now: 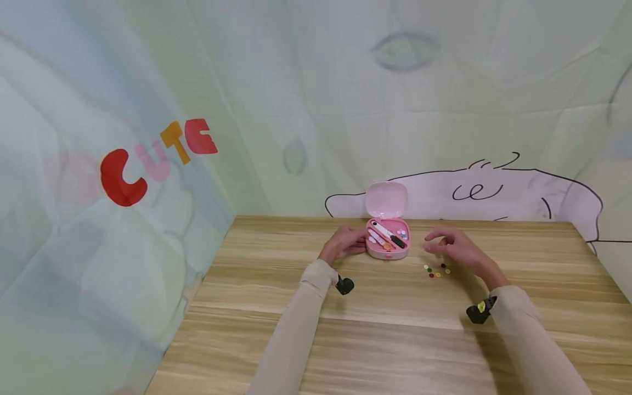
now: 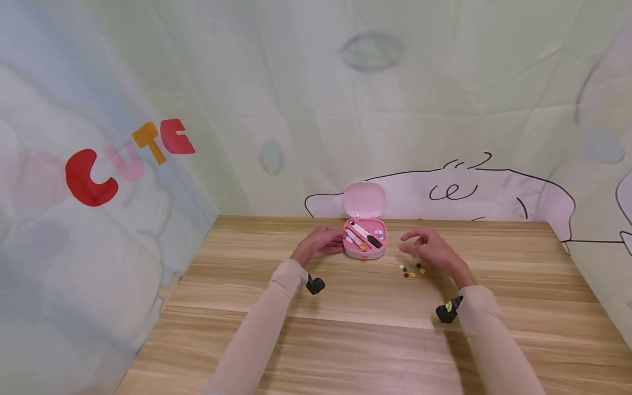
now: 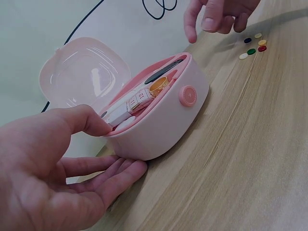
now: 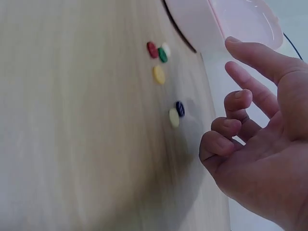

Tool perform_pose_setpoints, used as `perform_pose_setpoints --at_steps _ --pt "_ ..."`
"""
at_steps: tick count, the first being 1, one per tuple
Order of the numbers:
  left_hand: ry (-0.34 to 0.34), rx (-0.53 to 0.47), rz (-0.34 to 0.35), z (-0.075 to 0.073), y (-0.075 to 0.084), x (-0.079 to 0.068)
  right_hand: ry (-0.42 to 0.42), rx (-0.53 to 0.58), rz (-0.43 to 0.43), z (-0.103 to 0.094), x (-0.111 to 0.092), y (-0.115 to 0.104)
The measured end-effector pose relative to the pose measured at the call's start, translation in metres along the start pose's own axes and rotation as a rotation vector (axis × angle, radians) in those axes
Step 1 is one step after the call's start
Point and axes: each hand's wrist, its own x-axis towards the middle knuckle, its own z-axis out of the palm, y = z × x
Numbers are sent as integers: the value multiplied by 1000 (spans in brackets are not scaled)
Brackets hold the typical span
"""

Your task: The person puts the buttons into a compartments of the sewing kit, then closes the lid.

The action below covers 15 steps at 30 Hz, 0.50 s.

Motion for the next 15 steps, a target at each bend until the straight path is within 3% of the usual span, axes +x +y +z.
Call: perform_pose_setpoints --at_steps 15 --pt "-6 5 8 -1 0 -1 -3 -176 -36 -13 -35 17"
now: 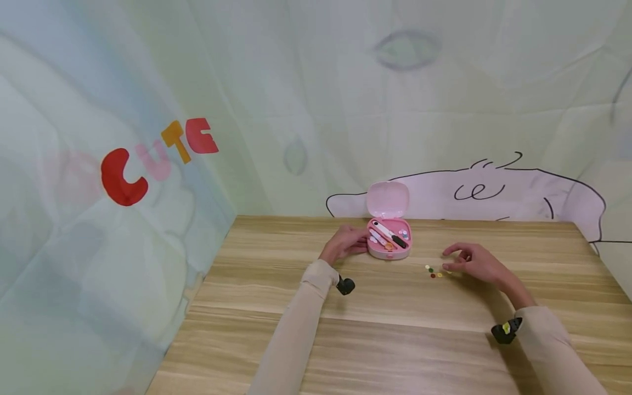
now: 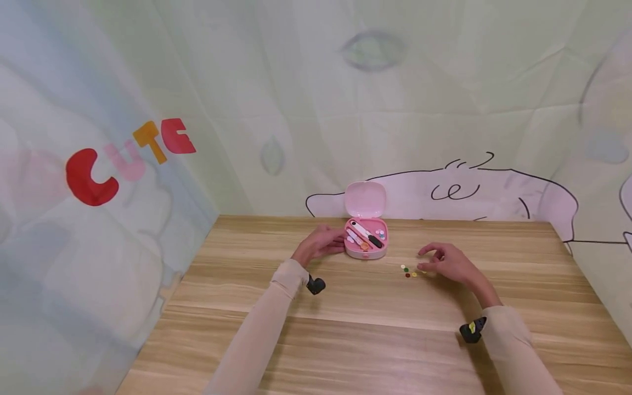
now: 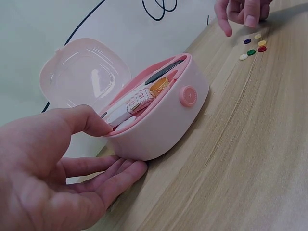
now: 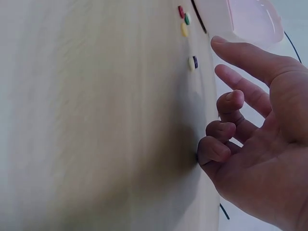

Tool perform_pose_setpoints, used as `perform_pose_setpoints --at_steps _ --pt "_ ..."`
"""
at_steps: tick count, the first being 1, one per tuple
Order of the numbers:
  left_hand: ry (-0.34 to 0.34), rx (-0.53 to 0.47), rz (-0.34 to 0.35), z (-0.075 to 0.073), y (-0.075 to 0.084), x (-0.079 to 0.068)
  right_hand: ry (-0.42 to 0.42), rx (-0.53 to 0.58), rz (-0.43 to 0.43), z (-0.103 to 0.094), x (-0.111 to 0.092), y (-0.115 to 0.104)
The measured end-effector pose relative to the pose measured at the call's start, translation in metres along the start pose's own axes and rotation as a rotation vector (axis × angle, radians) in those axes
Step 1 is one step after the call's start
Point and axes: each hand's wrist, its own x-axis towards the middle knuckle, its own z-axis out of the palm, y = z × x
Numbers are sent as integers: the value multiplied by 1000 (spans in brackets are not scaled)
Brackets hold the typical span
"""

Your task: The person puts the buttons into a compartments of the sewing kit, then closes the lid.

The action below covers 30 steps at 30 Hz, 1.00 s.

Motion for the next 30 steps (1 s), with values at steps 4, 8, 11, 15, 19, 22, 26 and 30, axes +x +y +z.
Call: perform_pose_setpoints --at_steps 4,8,11,15,19,22,26,30 --pt "1 0 -1 0 0 2 11 11 -21 -1 -12 4" --pt "3 0 -3 1 1 1 18 13 -42 -1 -20 6" --pt "11 2 -5 1 2 -1 28 -7 -42 2 -21 8" --pt "10 6 -7 1 2 -2 42 -66 -49 6 -20 10" --pt "7 8 -8 0 2 -1 75 -124 -85 10 -19 8" --pt "5 5 -8 0 2 -1 98 -140 -89 11 -19 5" --pt "1 1 -6 0 2 -2 95 -141 -76 12 -20 3" --pt "5 -3 -9 0 2 -2 73 -138 -69 13 -20 1"
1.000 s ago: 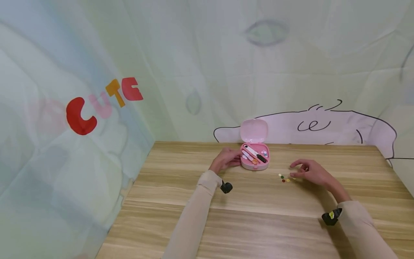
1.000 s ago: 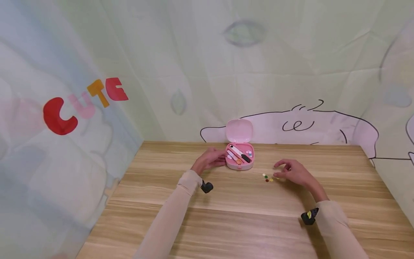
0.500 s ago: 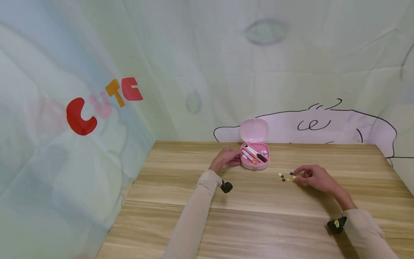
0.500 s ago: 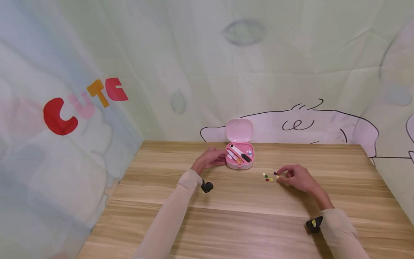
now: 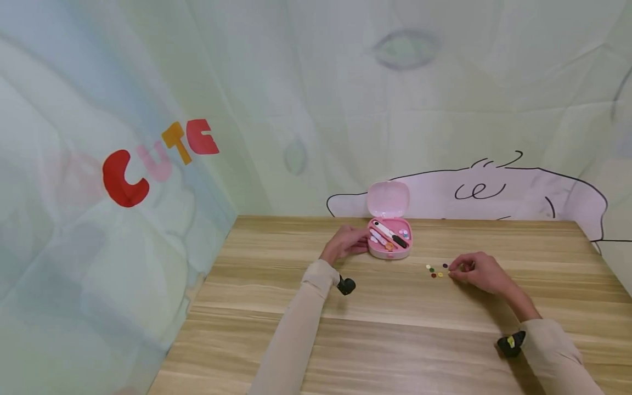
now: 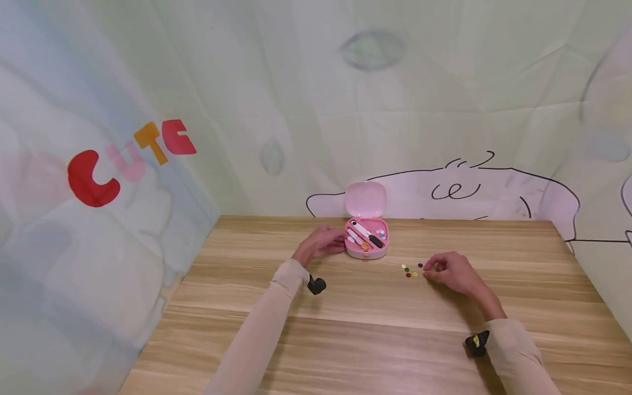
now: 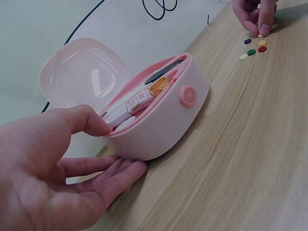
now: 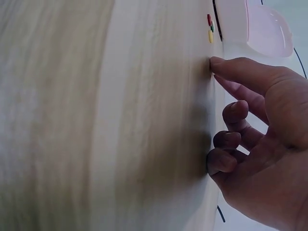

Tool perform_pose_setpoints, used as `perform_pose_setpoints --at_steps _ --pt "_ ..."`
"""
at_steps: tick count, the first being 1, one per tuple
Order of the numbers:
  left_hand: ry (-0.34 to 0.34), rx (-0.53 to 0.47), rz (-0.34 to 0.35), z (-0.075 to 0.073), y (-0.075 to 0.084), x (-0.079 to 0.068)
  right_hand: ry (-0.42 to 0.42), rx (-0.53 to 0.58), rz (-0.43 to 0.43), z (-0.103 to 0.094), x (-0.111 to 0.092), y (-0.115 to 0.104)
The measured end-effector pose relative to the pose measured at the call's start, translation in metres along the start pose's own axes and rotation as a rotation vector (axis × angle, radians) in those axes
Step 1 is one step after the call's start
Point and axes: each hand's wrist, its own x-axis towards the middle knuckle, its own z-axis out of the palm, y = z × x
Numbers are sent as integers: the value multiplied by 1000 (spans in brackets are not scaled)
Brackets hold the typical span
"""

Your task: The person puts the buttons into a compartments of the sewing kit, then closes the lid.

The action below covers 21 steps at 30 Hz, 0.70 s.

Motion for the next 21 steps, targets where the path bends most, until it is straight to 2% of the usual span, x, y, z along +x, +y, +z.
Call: perform_pose_setpoints --at_steps 14,21 --pt "0 -9 -2 -1 -1 2 -39 1 -7 2 1 -5" --pt "1 -4 3 -1 -1 1 -31 -20 -15 3 3 -8"
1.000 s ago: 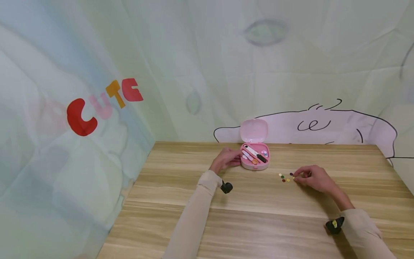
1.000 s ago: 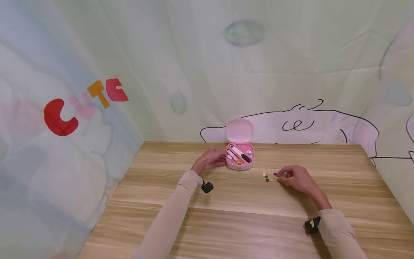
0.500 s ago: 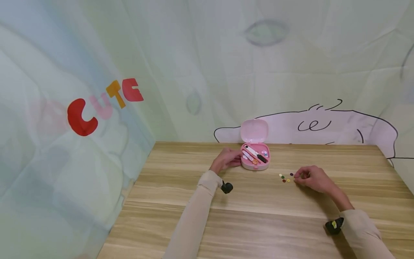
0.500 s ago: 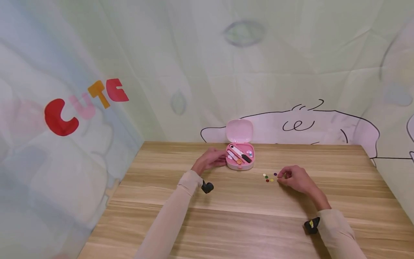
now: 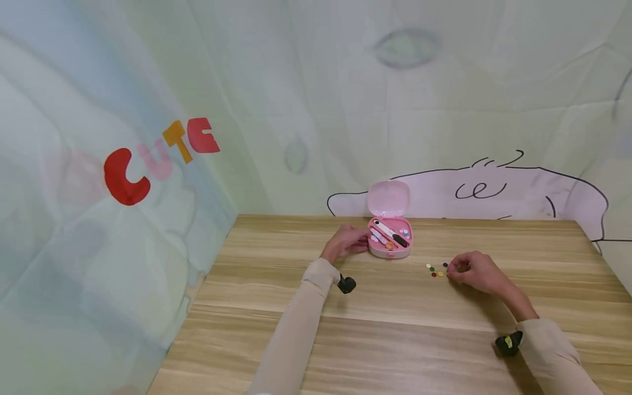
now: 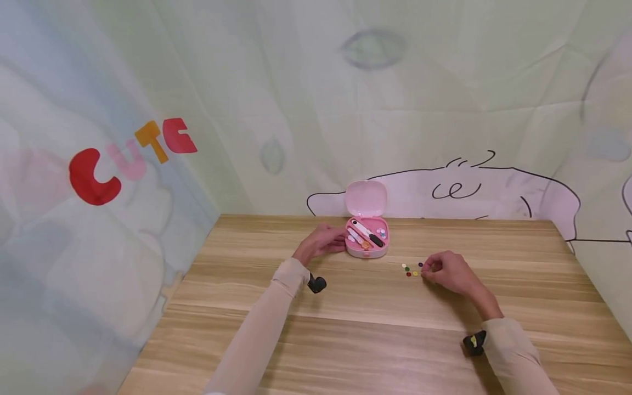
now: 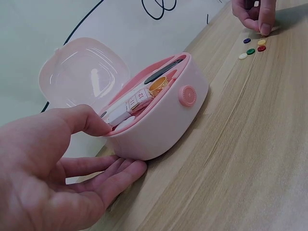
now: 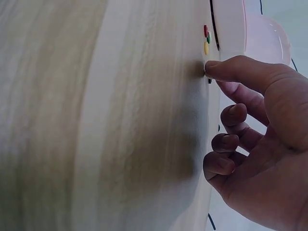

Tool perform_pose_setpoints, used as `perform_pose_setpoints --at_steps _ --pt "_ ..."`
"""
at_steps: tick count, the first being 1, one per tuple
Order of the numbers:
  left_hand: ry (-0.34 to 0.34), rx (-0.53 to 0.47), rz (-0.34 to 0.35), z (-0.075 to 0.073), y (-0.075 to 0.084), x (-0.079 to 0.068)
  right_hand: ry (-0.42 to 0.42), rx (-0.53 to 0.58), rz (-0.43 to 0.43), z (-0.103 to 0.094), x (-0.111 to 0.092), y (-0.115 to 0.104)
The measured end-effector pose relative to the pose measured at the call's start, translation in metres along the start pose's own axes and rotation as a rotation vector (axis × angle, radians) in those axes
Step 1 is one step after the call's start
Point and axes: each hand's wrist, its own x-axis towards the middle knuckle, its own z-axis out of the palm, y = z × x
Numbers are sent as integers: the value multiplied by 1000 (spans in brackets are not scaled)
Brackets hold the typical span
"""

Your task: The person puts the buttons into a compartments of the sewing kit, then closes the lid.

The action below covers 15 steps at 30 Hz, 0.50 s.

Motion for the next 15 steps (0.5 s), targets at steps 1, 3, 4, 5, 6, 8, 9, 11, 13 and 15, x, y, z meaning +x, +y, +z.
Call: perform_pose_setpoints --at_steps 1,3,4,5,6,8,9,11,13,15 --pt "-1 3 -1 0 0 0 1 -3 -3 0 0 0" --pt "2 7 -1 1 0 0 3 -11 -10 -1 -1 -1" --pt "3 6 -3 2 0 0 6 -12 -9 -1 -1 -1" --pt "3 6 -2 2 0 0 8 -17 -9 -1 -1 -1" --pt "3 4 -3 2 0 0 12 -22 -10 -1 -2 -1" --pt "6 1 -2 2 -1 0 15 -28 -8 -1 -2 -1" --pt "6 -1 -2 2 -1 0 19 -31 -11 -2 -2 -1" --pt "4 -5 -4 2 -1 1 31 -42 -19 -2 -1 -1" --pt "5 -9 -8 1 0 1 45 -41 -27 -3 2 -1" --pt "8 -10 -7 1 1 0 59 -35 -30 -4 5 -1"
